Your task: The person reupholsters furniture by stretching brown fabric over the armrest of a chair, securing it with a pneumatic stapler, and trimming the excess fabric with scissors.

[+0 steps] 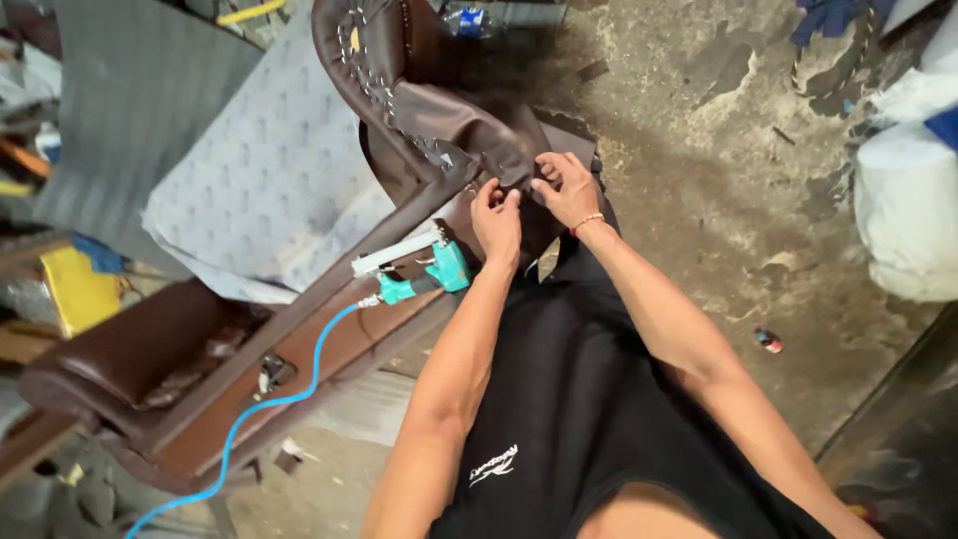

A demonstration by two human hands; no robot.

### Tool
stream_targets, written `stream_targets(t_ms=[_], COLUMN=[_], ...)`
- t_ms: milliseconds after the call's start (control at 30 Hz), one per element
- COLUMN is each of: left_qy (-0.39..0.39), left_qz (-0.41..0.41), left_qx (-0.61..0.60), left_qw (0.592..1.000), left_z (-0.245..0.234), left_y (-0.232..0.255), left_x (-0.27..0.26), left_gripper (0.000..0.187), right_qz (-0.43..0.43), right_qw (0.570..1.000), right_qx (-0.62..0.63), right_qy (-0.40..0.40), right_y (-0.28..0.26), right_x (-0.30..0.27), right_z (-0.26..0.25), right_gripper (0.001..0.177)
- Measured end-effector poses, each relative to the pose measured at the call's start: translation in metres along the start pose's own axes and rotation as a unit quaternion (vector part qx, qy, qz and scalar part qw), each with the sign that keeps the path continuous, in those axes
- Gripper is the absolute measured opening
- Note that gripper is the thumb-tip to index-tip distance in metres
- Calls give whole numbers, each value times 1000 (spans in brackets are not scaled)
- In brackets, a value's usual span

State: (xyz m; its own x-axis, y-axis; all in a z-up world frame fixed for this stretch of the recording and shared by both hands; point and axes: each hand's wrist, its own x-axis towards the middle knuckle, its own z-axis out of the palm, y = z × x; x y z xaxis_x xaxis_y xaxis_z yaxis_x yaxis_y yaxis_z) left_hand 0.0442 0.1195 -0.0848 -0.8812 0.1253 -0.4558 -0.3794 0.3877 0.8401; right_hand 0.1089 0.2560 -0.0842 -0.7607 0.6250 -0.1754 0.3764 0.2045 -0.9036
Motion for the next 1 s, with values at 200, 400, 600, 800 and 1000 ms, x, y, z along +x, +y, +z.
stream_targets(t_ms=[200,400,600,800,1000], left_qy=[74,72,55,102,69], left_qz=[-107,-84,-128,57,-34], left_qx=[63,11,91,276,232], left_qw=[989,994,986,954,970], left_z=[16,16,10,13,7], left_y=[-8,25,20,11,14], left_x=[-6,-12,9,5,12], left_gripper=[29,21,22,27,27], right_qz=[14,-6,22,-110,-224], right_qw=[995,986,984,980,925], right_qx=[30,20,4,-98,-250], right_qy=[-96,-166,-176,-137,-179], right_y=[17,26,13,-7,-17], right_x=[17,32,33,20,-7], right_z=[-14,-24,-21,-25,-22], right_gripper=[41,48,57,70,69])
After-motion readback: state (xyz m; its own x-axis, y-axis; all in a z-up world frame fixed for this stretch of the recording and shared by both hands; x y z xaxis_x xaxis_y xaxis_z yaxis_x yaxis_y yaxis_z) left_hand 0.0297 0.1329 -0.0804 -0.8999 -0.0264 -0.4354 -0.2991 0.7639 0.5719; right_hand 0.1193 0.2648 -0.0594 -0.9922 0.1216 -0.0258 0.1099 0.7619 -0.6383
